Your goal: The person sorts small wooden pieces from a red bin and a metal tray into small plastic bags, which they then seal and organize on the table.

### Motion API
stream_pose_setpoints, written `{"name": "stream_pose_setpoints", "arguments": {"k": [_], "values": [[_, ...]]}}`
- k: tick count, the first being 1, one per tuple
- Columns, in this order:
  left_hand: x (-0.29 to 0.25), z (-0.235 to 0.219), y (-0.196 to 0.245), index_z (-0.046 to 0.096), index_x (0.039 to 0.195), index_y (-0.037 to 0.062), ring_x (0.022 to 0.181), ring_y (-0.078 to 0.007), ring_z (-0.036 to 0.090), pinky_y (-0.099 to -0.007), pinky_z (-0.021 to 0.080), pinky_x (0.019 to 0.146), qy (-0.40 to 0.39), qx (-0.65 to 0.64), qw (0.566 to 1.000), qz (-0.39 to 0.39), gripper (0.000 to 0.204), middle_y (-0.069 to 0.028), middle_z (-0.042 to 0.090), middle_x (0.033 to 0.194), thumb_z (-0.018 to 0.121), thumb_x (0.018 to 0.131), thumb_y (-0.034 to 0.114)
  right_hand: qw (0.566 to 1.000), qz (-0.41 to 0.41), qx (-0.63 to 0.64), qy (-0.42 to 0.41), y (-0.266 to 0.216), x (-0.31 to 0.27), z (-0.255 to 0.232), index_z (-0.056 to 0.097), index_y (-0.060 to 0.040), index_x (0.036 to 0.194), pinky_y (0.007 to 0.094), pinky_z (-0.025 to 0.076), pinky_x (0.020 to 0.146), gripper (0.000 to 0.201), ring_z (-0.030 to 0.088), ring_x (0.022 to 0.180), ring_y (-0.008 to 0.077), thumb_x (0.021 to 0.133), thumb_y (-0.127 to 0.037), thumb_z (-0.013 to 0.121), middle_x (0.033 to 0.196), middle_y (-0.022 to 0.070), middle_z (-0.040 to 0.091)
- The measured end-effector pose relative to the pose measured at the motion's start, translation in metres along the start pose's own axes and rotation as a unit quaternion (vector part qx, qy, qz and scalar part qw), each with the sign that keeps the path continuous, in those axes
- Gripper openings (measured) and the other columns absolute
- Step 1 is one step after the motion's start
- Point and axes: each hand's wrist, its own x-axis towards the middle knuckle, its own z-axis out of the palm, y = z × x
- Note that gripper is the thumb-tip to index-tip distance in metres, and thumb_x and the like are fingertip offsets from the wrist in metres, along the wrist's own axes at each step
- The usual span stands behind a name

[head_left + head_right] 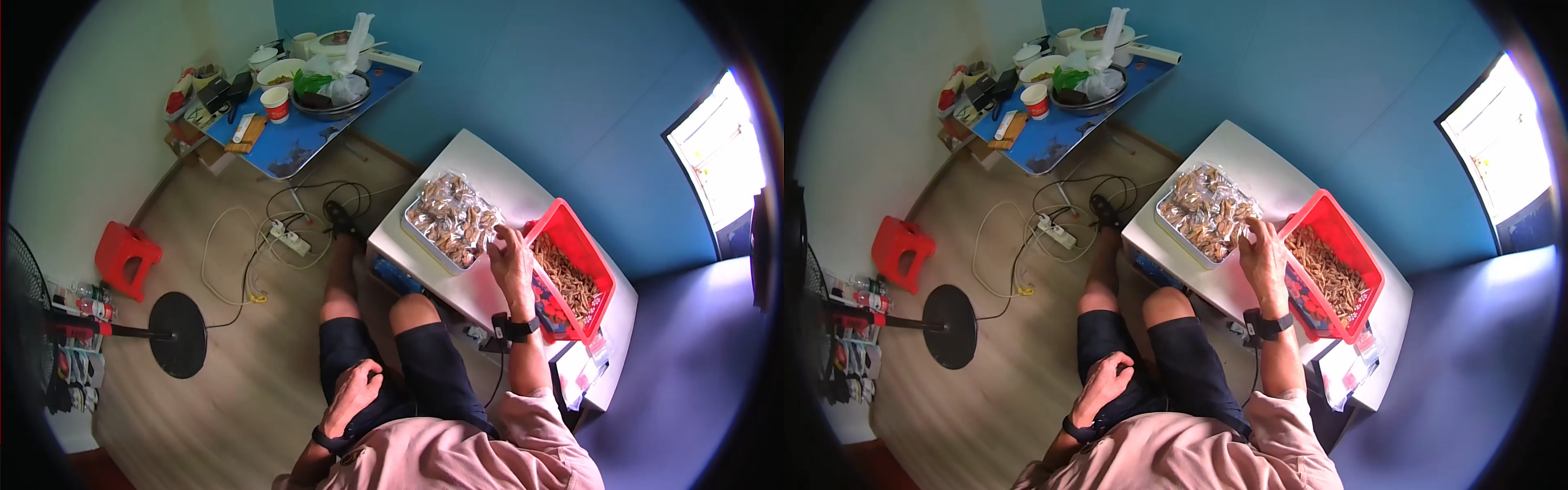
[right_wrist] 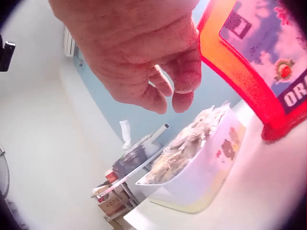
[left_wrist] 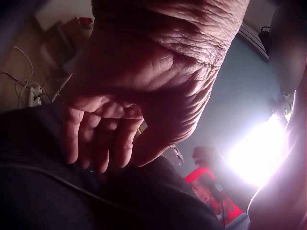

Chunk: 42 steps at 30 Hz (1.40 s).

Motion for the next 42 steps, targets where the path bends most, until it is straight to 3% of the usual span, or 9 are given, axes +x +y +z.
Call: {"name": "stream_pose_setpoints", "arguments": {"k": [4, 5, 8, 10, 12, 13, 21, 36, 42], "values": [[-0.013, -0.016, -0.037, 0.063, 0.094, -0.0009, 0.078, -0.0279, 0.066, -0.0355, 0.052, 0.071, 0.021, -0.017, 0.999, -0.032, 0.016, -0.0176, 0.068, 0.088, 0.061, 0.082, 0.01, 0.998, -0.044, 0.001, 0.042, 0.02, -0.027, 0.008, 0.049, -0.0037, 0.128, 0.0422, 0.051, 0.073, 0.05, 0.064, 0.081, 0.0341, 0.082, -0.009, 0.067, 0.101, 0.0199, 0.063], [-0.014, -0.019, -0.048, 0.063, 0.095, -0.0017, 0.08, -0.0258, 0.065, -0.0349, 0.052, 0.072, 0.023, -0.034, 0.999, -0.027, 0.017, -0.0167, 0.067, 0.087, 0.061, 0.083, 0.009, 0.998, 0.057, 0.002, -0.013, 0.017, -0.033, 0.01, 0.048, -0.0034, 0.13, 0.0455, 0.051, 0.073, 0.05, 0.064, 0.082, 0.0388, 0.084, -0.012, 0.066, 0.095, 0.0219, 0.064], [-0.015, -0.036, -0.047, 0.061, 0.094, 0.0002, 0.085, -0.0303, 0.065, -0.0378, 0.051, 0.077, 0.008, -0.021, 0.997, -0.078, 0.014, -0.0146, 0.066, 0.09, 0.062, 0.083, 0.01, 0.997, 0.076, -0.008, -0.023, 0.009, -0.039, 0.021, 0.045, -0.0026, 0.132, 0.0491, 0.051, 0.073, 0.05, 0.064, 0.079, 0.043, 0.088, -0.018, 0.063, 0.089, 0.024, 0.065], [-0.012, -0.042, -0.05, 0.061, 0.093, 0.0006, 0.086, -0.03, 0.065, -0.0377, 0.052, 0.077, 0.01, -0.019, 0.997, -0.077, 0.014, -0.0143, 0.067, 0.09, 0.062, 0.084, 0.011, 0.999, 0.053, -0.011, -0.003, 0.012, -0.036, 0.03, 0.043, -0.0007, 0.132, 0.044, 0.052, 0.064, 0.05, 0.066, 0.071, 0.0356, 0.091, -0.022, 0.061, 0.087, 0.0214, 0.066], [-0.01, -0.045, -0.049, 0.061, 0.093, 0.001, 0.086, -0.0297, 0.066, -0.0377, 0.052, 0.077, 0.011, -0.015, 0.997, -0.079, 0.014, -0.0141, 0.067, 0.09, 0.062, 0.084, 0.011, 0.931, 0.253, 0.256, -0.055, 0.009, -0.033, 0.033, 0.042, 0.0017, 0.131, 0.0352, 0.051, 0.054, 0.05, 0.063, 0.063, 0.0235, 0.093, -0.027, 0.059, 0.084, 0.0165, 0.064], [-0.008, -0.047, -0.046, 0.062, 0.093, 0.0013, 0.086, -0.0296, 0.066, -0.0377, 0.052, 0.078, 0.013, -0.009, 0.996, -0.086, 0.014, -0.0139, 0.067, 0.091, 0.061, 0.084, 0.011, 0.93, 0.246, 0.272, -0.025, 0.016, -0.034, 0.042, 0.045, 0.0018, 0.129, 0.0253, 0.044, 0.044, 0.049, 0.057, 0.056, 0.0122, 0.095, -0.033, 0.056, 0.082, 0.0089, 0.059], [-0.008, -0.032, -0.036, 0.064, 0.096, -0.0001, 0.073, -0.0173, 0.063, -0.0308, 0.052, 0.069, 0.006, -0.003, 0.996, -0.09, 0.018, -0.0108, 0.067, 0.083, 0.064, 0.083, 0.012, 0.839, 0.306, 0.45, 0.03, 0.037, -0.022, 0.06, 0.055, -0.0021, 0.11, 0.0221, 0.042, 0.044, 0.031, 0.054, 0.053, 0.0094, 0.093, -0.027, 0.061, 0.083, 0.0048, 0.059], [0.0, -0.012, -0.003, 0.064, 0.096, 0.0027, 0.09, -0.034, 0.066, -0.0406, 0.052, 0.08, -0.055, 0.061, 0.995, -0.053, 0.019, -0.0164, 0.068, 0.093, 0.063, 0.083, 0.017, 0.764, 0.36, 0.533, 0.045, 0.042, -0.039, 0.064, 0.054, 0.0004, 0.092, 0.0256, 0.047, 0.043, 0.022, 0.056, 0.049, 0.0129, 0.091, -0.02, 0.064, 0.075, 0.007, 0.059], [0.008, 0.001, 0.016, 0.064, 0.097, 0.0028, 0.092, -0.0354, 0.065, -0.0419, 0.051, 0.081, -0.065, 0.096, 0.993, -0.022, 0.019, -0.0167, 0.068, 0.096, 0.063, 0.083, 0.016, 0.801, 0.307, 0.513, 0.01, 0.05, -0.032, 0.075, 0.056, -0.0041, 0.086, 0.023, 0.043, 0.044, 0.023, 0.055, 0.051, 0.0099, 0.091, -0.025, 0.066, 0.063, 0.0029, 0.057]]}}
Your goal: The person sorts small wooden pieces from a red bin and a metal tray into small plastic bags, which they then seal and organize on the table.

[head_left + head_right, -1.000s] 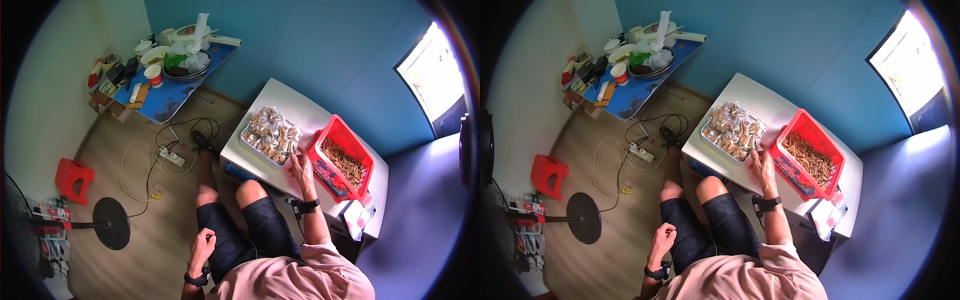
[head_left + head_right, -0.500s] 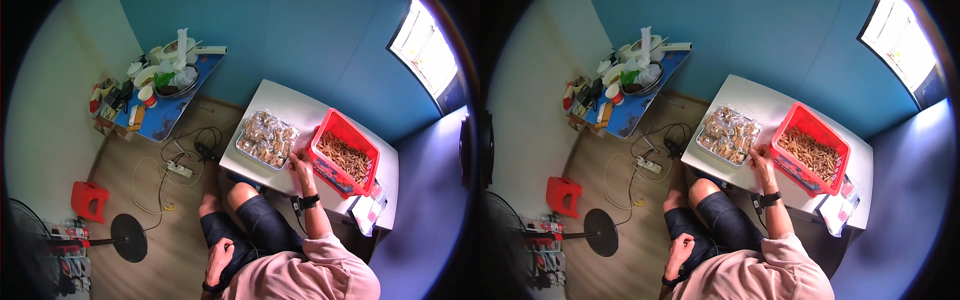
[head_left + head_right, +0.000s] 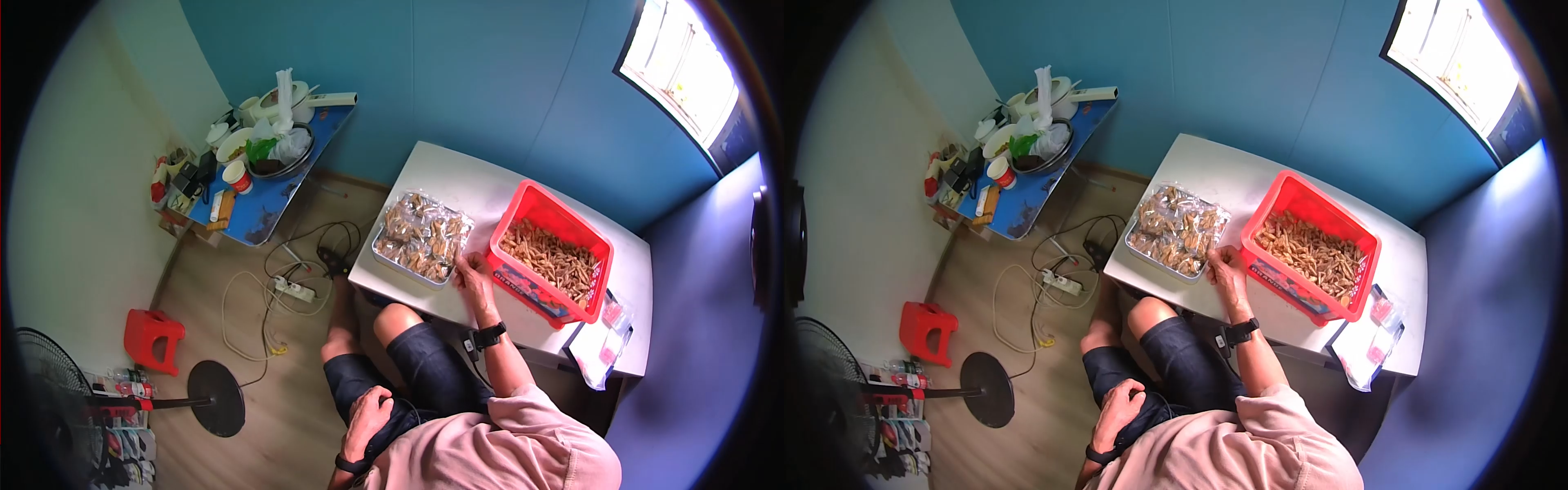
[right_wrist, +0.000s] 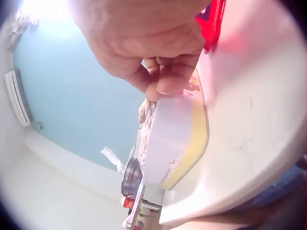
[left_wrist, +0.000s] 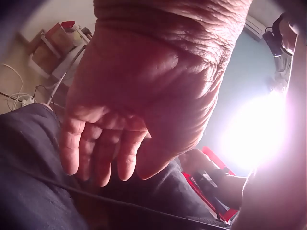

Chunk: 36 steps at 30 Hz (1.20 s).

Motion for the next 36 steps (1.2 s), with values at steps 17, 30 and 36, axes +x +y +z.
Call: {"name": "stream_pose_setpoints", "arguments": {"k": [17, 30, 36], "values": [[0.025, 0.01, 0.006, 0.065, 0.096, 0.001, 0.083, -0.0238, 0.065, -0.0335, 0.052, 0.076, -0.014, -0.092, 0.996, -0.005, 0.016, -0.013, 0.069, 0.09, 0.063, 0.085, 0.012, 0.987, -0.029, 0.16, -0.006, -0.005, -0.055, -0.01, 0.053, -0.0016, 0.076, 0.0265, 0.053, 0.053, 0.014, 0.067, 0.063, 0.0191, 0.087, -0.005, 0.06, 0.076, 0.0106, 0.063], [0.065, -0.024, 0.102, 0.064, 0.095, -0.0004, 0.065, -0.0129, 0.064, -0.0256, 0.053, 0.051, -0.181, -0.33, 0.926, 0.036, 0.034, -0.0071, 0.065, 0.079, 0.057, 0.094, 0.032, 0.934, 0.014, 0.047, -0.354, -0.051, -0.152, -0.043, 0.052, -0.0002, 0.064, 0.0275, 0.05, 0.045, 0.013, 0.06, 0.049, 0.017, 0.073, -0.002, 0.061, 0.063, 0.0141, 0.063], [0.034, -0.007, 0.097, 0.063, 0.085, -0.0017, 0.059, -0.0124, 0.064, -0.0252, 0.052, 0.048, -0.225, -0.312, 0.923, 0.018, 0.024, -0.0077, 0.065, 0.071, 0.059, 0.091, 0.022, 0.932, 0.077, 0.01, -0.355, -0.059, -0.18, -0.055, 0.052, -0.0008, 0.064, 0.0266, 0.046, 0.041, 0.013, 0.059, 0.046, 0.0164, 0.072, -0.002, 0.061, 0.06, 0.0124, 0.06]]}}
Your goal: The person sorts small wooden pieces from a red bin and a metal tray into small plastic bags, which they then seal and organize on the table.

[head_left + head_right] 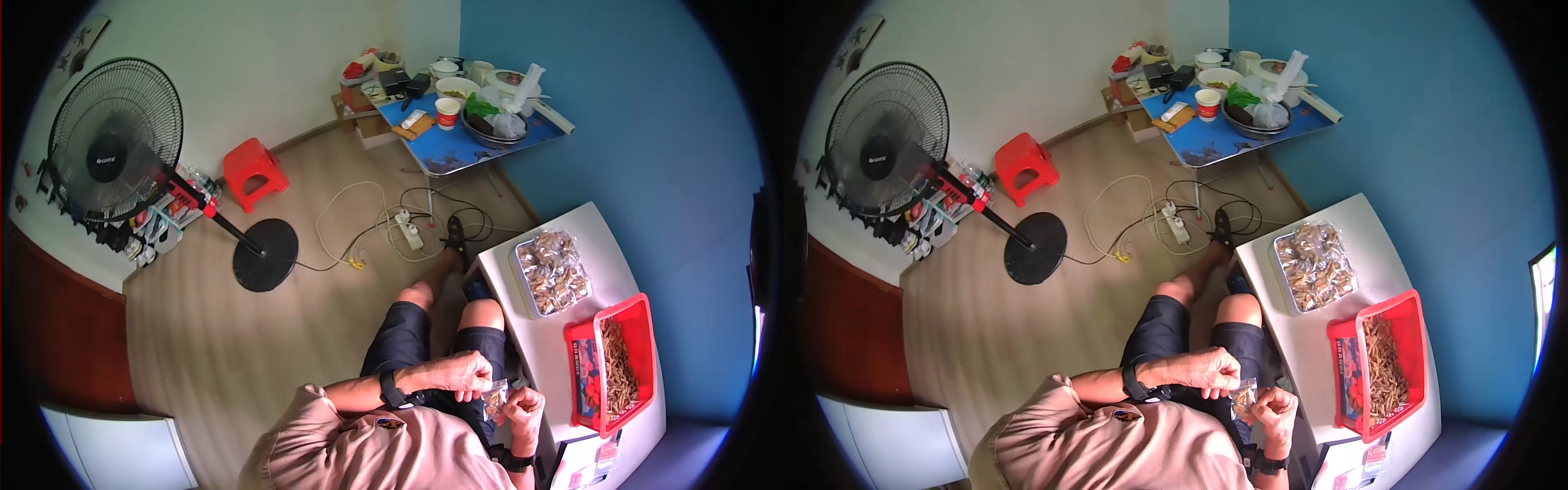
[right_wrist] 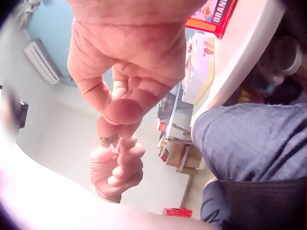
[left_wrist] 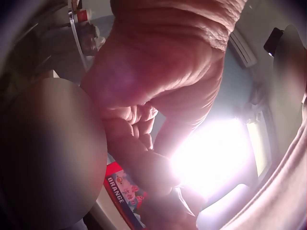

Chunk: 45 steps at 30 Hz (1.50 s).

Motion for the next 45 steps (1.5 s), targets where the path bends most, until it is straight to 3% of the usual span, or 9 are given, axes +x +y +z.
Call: {"name": "stream_pose_setpoints", "arguments": {"k": [6, 8, 10, 13, 16, 23, 32, 36, 45], "values": [[-0.019, 0.002, -0.023, 0.062, 0.085, -0.0005, 0.058, -0.0118, 0.062, -0.0243, 0.051, 0.049, 0.036, -0.056, 0.998, 0.004, 0.022, -0.006, 0.063, 0.071, 0.06, 0.089, 0.021, 0.997, 0.067, -0.034, -0.03, 0.009, -0.001, 0.003, 0.058, -0.0002, 0.077, 0.0245, 0.047, 0.047, 0.021, 0.059, 0.051, 0.0128, 0.08, -0.016, 0.072, 0.062, 0.0048, 0.058], [-0.02, 0.0, -0.027, 0.062, 0.081, 0.0015, 0.058, -0.0104, 0.061, -0.0237, 0.05, 0.048, 0.086, -0.052, 0.995, 0.014, 0.022, -0.0043, 0.062, 0.07, 0.061, 0.089, 0.022, 0.974, 0.007, -0.223, 0.027, 0.001, 0.004, 0.014, 0.06, -0.0001, 0.085, 0.0214, 0.044, 0.053, 0.02, 0.055, 0.057, 0.0071, 0.084, -0.016, 0.073, 0.067, 0.003, 0.06], [-0.022, -0.001, -0.025, 0.062, 0.081, 0.0017, 0.059, -0.0102, 0.06, -0.0237, 0.049, 0.049, 0.128, -0.037, 0.991, 0.013, 0.022, -0.0038, 0.062, 0.07, 0.062, 0.088, 0.023, 0.957, -0.043, -0.279, 0.071, 0.007, 0.008, 0.019, 0.06, -0.0004, 0.089, 0.021, 0.04, 0.053, 0.025, 0.049, 0.058, 0.0046, 0.085, -0.022, 0.074, 0.066, -0.0001, 0.056], [-0.022, 0.002, -0.022, 0.062, 0.083, 0.0012, 0.059, -0.0102, 0.06, -0.0246, 0.05, 0.051, 0.16, -0.015, 0.987, 0.019, 0.021, -0.0043, 0.062, 0.07, 0.062, 0.089, 0.021, 0.983, -0.036, -0.149, 0.097, 0.011, 0.01, 0.022, 0.061, 0.0, 0.085, 0.0209, 0.04, 0.052, 0.021, 0.049, 0.056, 0.0051, 0.086, -0.018, 0.071, 0.068, -0.0011, 0.056], [-0.014, 0.012, -0.025, 0.062, 0.083, 0.0007, 0.058, -0.0097, 0.059, -0.0258, 0.05, 0.052, 0.163, 0.01, 0.986, 0.032, 0.017, -0.0048, 0.062, 0.07, 0.063, 0.089, 0.017, 0.99, 0.05, -0.117, 0.056, 0.005, 0.017, 0.037, 0.062, 0.0005, 0.087, 0.0216, 0.044, 0.051, 0.02, 0.053, 0.056, 0.0071, 0.088, -0.018, 0.069, 0.071, -0.0001, 0.06], [-0.006, 0.016, -0.036, 0.06, 0.081, 0.0016, 0.062, -0.0083, 0.058, -0.0253, 0.05, 0.053, 0.164, 0.0, 0.986, 0.031, 0.015, -0.002, 0.061, 0.069, 0.066, 0.087, 0.015, 0.992, 0.1, -0.078, 0.003, 0.021, 0.026, 0.034, 0.06, -0.0052, 0.082, 0.0201, 0.044, 0.048, 0.02, 0.058, 0.053, 0.0069, 0.094, -0.022, 0.062, 0.069, 0.0014, 0.064], [-0.004, 0.015, -0.03, 0.06, 0.072, 0.002, 0.062, -0.0104, 0.058, -0.027, 0.045, 0.053, 0.185, 0.011, 0.981, 0.057, 0.017, -0.003, 0.06, 0.065, 0.07, 0.079, 0.015, 0.992, 0.098, -0.074, 0.026, 0.017, 0.03, 0.041, 0.06, -0.0039, 0.08, 0.0213, 0.043, 0.045, 0.022, 0.057, 0.049, 0.0099, 0.092, -0.022, 0.061, 0.065, 0.0029, 0.061], [-0.002, 0.011, -0.036, 0.058, 0.069, 0.0027, 0.055, -0.0117, 0.057, -0.026, 0.046, 0.048, 0.151, -0.059, 0.98, 0.117, 0.012, -0.0045, 0.058, 0.061, 0.066, 0.075, 0.011, 0.996, 0.073, -0.032, 0.037, 0.025, 0.033, 0.038, 0.061, -0.0042, 0.079, 0.0204, 0.038, 0.044, 0.019, 0.052, 0.046, 0.009, 0.091, -0.019, 0.062, 0.063, 0.0023, 0.06], [0.005, 0.011, -0.041, 0.057, 0.071, 0.0036, 0.059, -0.0122, 0.058, -0.0258, 0.048, 0.051, 0.158, -0.162, 0.967, 0.119, 0.017, -0.0044, 0.058, 0.065, 0.068, 0.073, 0.017, 0.997, 0.02, -0.05, 0.052, 0.03, 0.032, 0.036, 0.054, -0.0046, 0.077, 0.0196, 0.035, 0.04, 0.023, 0.046, 0.042, 0.0071, 0.093, -0.019, 0.061, 0.06, 0.0028, 0.057]]}}
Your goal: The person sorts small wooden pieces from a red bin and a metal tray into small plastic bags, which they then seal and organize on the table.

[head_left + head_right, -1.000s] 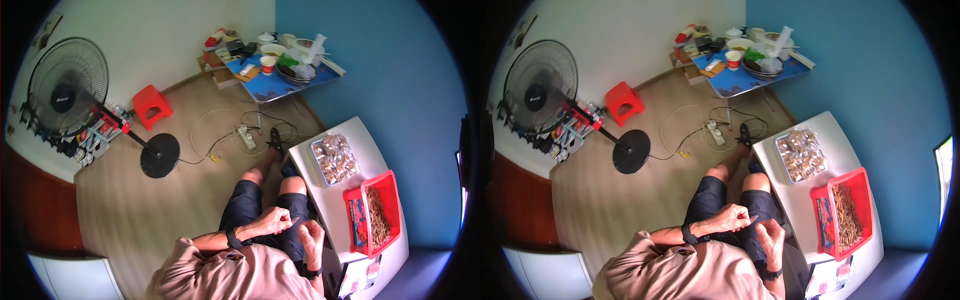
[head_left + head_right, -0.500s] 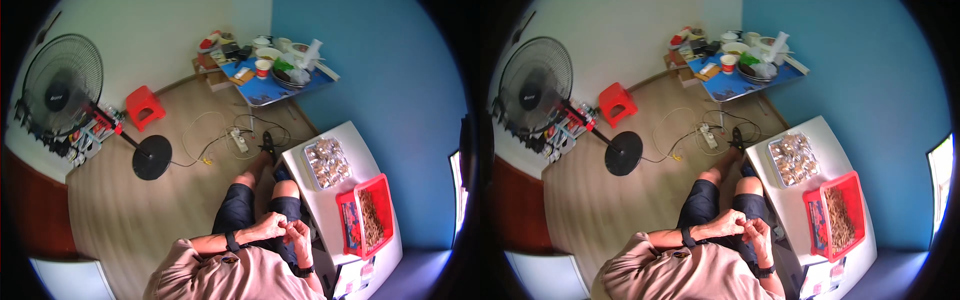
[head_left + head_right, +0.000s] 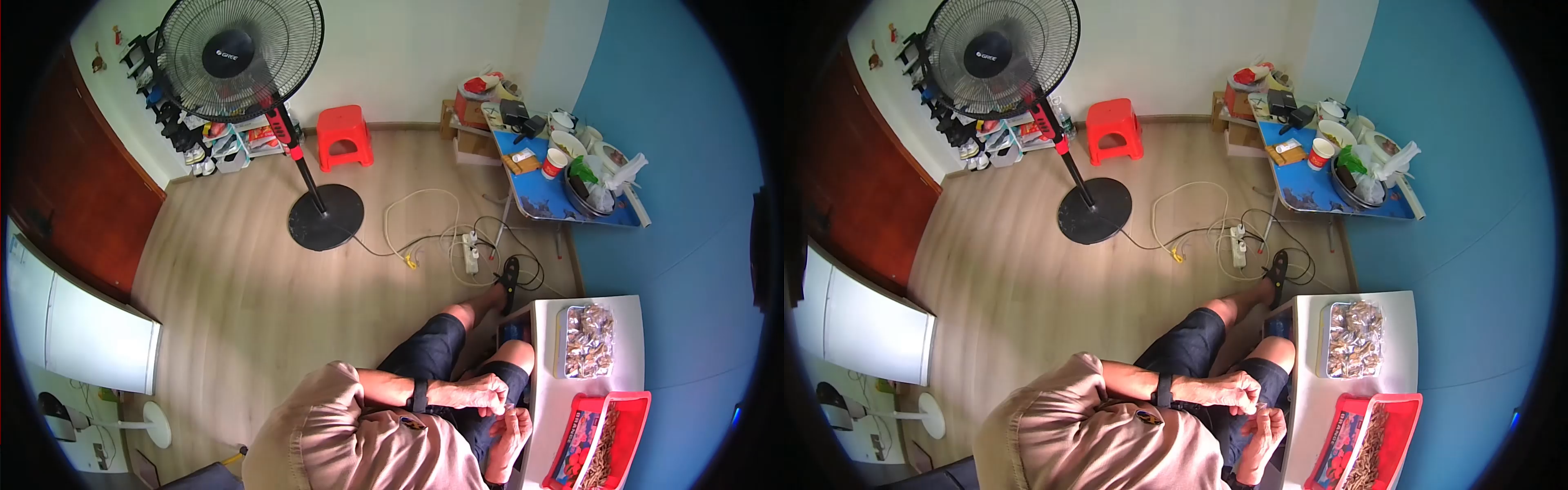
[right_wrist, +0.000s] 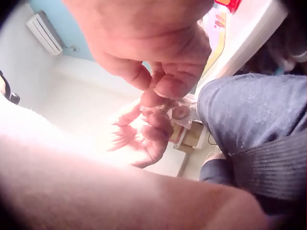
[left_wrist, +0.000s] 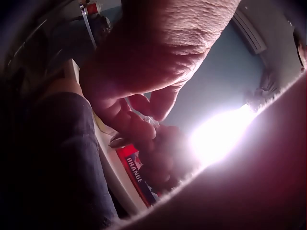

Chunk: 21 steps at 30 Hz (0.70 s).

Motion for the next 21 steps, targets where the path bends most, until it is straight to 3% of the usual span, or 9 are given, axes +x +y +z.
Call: {"name": "stream_pose_setpoints", "arguments": {"k": [3, 5, 7, 9, 11, 14, 16, 19, 21], "values": [[0.005, -0.001, -0.009, 0.053, 0.07, 0.0046, 0.061, -0.0121, 0.059, -0.0261, 0.048, 0.05, 0.014, -0.008, 1.0, 0.022, 0.018, -0.0052, 0.058, 0.066, 0.064, 0.075, 0.018, 0.999, 0.003, -0.045, 0.005, -0.005, -0.005, -0.004, 0.052, -0.0043, 0.075, 0.0196, 0.036, 0.041, 0.024, 0.047, 0.043, 0.0069, 0.094, -0.017, 0.059, 0.062, 0.0026, 0.057], [0.009, 0.001, -0.01, 0.052, 0.072, 0.004, 0.061, -0.0126, 0.06, -0.0275, 0.046, 0.049, 0.024, 0.06, 0.994, 0.083, 0.017, -0.0056, 0.057, 0.064, 0.061, 0.077, 0.017, 0.994, -0.056, -0.095, 0.002, -0.005, -0.008, -0.005, 0.051, -0.0032, 0.075, 0.0199, 0.037, 0.042, 0.022, 0.047, 0.045, 0.0069, 0.094, -0.014, 0.057, 0.062, 0.0019, 0.054], [0.012, 0.011, 0.0, 0.052, 0.078, 0.0024, 0.062, -0.014, 0.06, -0.0298, 0.045, 0.049, 0.024, 0.117, 0.992, 0.035, 0.011, -0.0057, 0.057, 0.065, 0.06, 0.077, 0.01, 0.989, -0.085, -0.121, 0.016, -0.008, -0.009, -0.006, 0.051, -0.0026, 0.076, 0.02, 0.037, 0.043, 0.02, 0.046, 0.047, 0.0066, 0.093, -0.011, 0.056, 0.062, 0.0016, 0.052], [0.027, 0.027, -0.008, 0.053, 0.084, 0.002, 0.063, -0.0156, 0.06, -0.0318, 0.045, 0.052, 0.074, 0.218, 0.968, 0.103, 0.009, -0.0058, 0.059, 0.069, 0.058, 0.077, 0.0, 0.982, -0.117, -0.145, 0.032, -0.012, -0.008, -0.009, 0.051, -0.002, 0.076, 0.0201, 0.038, 0.044, 0.019, 0.046, 0.048, 0.0063, 0.093, -0.008, 0.055, 0.062, 0.0013, 0.051], [0.035, 0.039, -0.012, 0.054, 0.089, 0.0018, 0.066, -0.0175, 0.061, -0.0345, 0.047, 0.056, 0.03, 0.215, 0.966, 0.141, 0.013, -0.0075, 0.059, 0.07, 0.054, 0.078, -0.006, 0.97, -0.135, -0.195, 0.052, -0.018, -0.011, -0.017, 0.052, -0.0009, 0.078, 0.0206, 0.039, 0.046, 0.015, 0.045, 0.051, 0.0056, 0.093, -0.005, 0.054, 0.062, 0.001, 0.05], [0.052, 0.057, -0.014, 0.054, 0.089, 0.0008, 0.062, -0.0174, 0.062, -0.0327, 0.047, 0.052, 0.001, 0.233, 0.961, 0.148, 0.008, -0.0082, 0.058, 0.068, 0.052, 0.083, -0.004, 0.96, -0.135, -0.233, 0.073, -0.035, -0.015, -0.033, 0.053, -0.0003, 0.079, 0.0209, 0.038, 0.047, 0.013, 0.045, 0.051, 0.0047, 0.092, -0.004, 0.055, 0.062, 0.0001, 0.05], [0.049, 0.07, 0.014, 0.054, 0.084, 0.0005, 0.047, -0.0175, 0.057, -0.0331, 0.045, 0.044, -0.012, 0.126, 0.986, 0.105, 0.006, -0.0073, 0.057, 0.061, 0.049, 0.085, -0.002, 0.96, -0.141, -0.222, 0.098, -0.045, -0.018, -0.042, 0.053, -0.0005, 0.079, 0.0208, 0.037, 0.046, 0.014, 0.045, 0.051, 0.0043, 0.091, -0.005, 0.058, 0.061, -0.0004, 0.051], [0.067, 0.084, 0.031, 0.054, 0.088, 0.0, 0.051, -0.0127, 0.058, -0.0274, 0.048, 0.047, -0.082, 0.095, 0.986, 0.111, 0.008, -0.0053, 0.057, 0.068, 0.048, 0.09, 0.005, 0.933, -0.224, -0.233, 0.161, -0.041, -0.016, -0.078, 0.057, -0.002, 0.092, 0.0181, 0.033, 0.046, 0.013, 0.046, 0.054, 0.0038, 0.093, -0.015, 0.062, 0.074, -0.0015, 0.054], [0.081, 0.097, 0.045, 0.053, 0.087, 0.0008, 0.057, -0.0117, 0.058, -0.0262, 0.05, 0.049, -0.133, 0.034, 0.984, 0.115, 0.008, -0.0035, 0.055, 0.071, 0.048, 0.089, 0.007, 0.925, -0.196, -0.202, 0.255, -0.049, -0.015, -0.097, 0.057, -0.0022, 0.112, 0.0167, 0.032, 0.046, 0.024, 0.047, 0.057, 0.0034, 0.095, -0.02, 0.06, 0.082, -0.0012, 0.055]]}}
